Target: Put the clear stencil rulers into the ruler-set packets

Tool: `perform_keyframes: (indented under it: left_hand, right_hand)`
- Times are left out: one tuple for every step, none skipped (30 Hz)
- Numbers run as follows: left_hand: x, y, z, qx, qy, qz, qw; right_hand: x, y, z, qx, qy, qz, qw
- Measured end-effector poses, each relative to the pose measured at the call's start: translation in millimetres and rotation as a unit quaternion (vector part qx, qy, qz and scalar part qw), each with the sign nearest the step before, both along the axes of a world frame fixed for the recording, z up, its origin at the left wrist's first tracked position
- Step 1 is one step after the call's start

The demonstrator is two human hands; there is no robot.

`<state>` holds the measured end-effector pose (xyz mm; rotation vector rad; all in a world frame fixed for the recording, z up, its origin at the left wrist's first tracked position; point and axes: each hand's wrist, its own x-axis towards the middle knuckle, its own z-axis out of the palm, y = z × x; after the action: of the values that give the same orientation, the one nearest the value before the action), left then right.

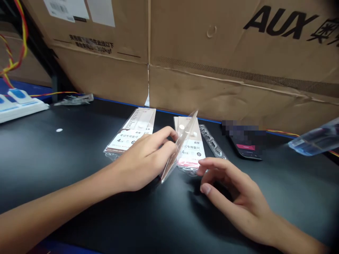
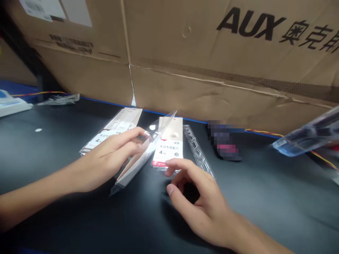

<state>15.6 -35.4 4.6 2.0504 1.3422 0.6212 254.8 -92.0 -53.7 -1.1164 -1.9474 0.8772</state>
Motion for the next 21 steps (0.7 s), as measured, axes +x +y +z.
perform_keyframes:
  left_hand:
    - [0,1,-1.3,0.007,-0.013,-0.003,1.000]
    - [0,2,-2.9,0.010,-0.029,-0.008,0.999]
    - [0,2,-4.7,0.010,-0.049,-0.015,0.999]
    - [0,3,-6.7,0.007,-0.066,-0.025,0.997]
    - [0,3,-8.9,0.001,-0.077,-0.039,0.996]
    - [0,3,-11.3,-0.002,-0.079,-0.057,0.995]
    - [1,3,-14.0,-0.003,-0.073,-0.079,0.994]
    - [1,2,-16.9,0.001,-0.060,-0.107,0.992]
    - [2,2,-20.1,0.009,-0.045,-0.137,0.989]
    - [3,1,-23.5,0.022,-0.029,-0.165,0.986]
    - [4,0,-27.1,0.038,-0.016,-0.187,0.982]
    - [6,0,-30.6,0.055,-0.004,-0.200,0.978]
    - [7,-1,-34.0,0.072,0.007,-0.202,0.977]
    - [8,0,-36.9,0.088,0.018,-0.193,0.977]
    - [8,0,-39.4,0.102,0.028,-0.175,0.979]
    - [8,1,-41.3,0.114,0.039,-0.149,0.981]
    - [8,3,-42.5,0.124,0.051,-0.118,0.984]
    - [7,4,-43.3,0.128,0.064,-0.087,0.986]
    - [6,5,-43.7,0.125,0.076,-0.061,0.987]
    - [5,7,-43.8,0.114,0.086,-0.041,0.989]
    - [3,8,-43.8,0.096,0.090,-0.028,0.991]
  right_hand:
    - [0,1,-0.2,-0.009,0.009,-0.003,1.000]
    - [-1,1,-0.3,-0.021,0.021,-0.005,1.000]
    - [-1,3,-0.2,-0.038,0.038,-0.006,0.999]
    - [-2,4,-0.1,-0.058,0.061,-0.009,0.996]
    - [-2,6,0.1,-0.082,0.087,-0.011,0.993]
    - [-3,8,0.3,-0.107,0.117,-0.017,0.987]
    - [-3,10,0.6,-0.133,0.147,-0.026,0.980]
    - [-3,13,0.7,-0.157,0.172,-0.041,0.972]
    - [-3,16,0.8,-0.177,0.189,-0.058,0.964]
    - [-3,18,0.7,-0.192,0.197,-0.074,0.959]
    - [-3,20,0.6,-0.204,0.196,-0.087,0.955]
    - [-3,21,0.5,-0.213,0.189,-0.096,0.954]
    - [-3,22,0.3,-0.217,0.180,-0.101,0.954]
    - [-3,21,0.0,-0.217,0.170,-0.101,0.956]
    - [-2,20,-0.2,-0.217,0.160,-0.099,0.958]
    - [-2,19,-0.6,-0.216,0.146,-0.096,0.960]
    - [-2,18,-1.0,-0.215,0.129,-0.093,0.964]
    - [-1,16,-1.6,-0.210,0.109,-0.088,0.968]
    - [-1,14,-2.3,-0.200,0.087,-0.083,0.972]
    - [-1,13,-3.1,-0.184,0.067,-0.077,0.978]
    - [-1,12,-3.8,-0.164,0.050,-0.071,0.983]
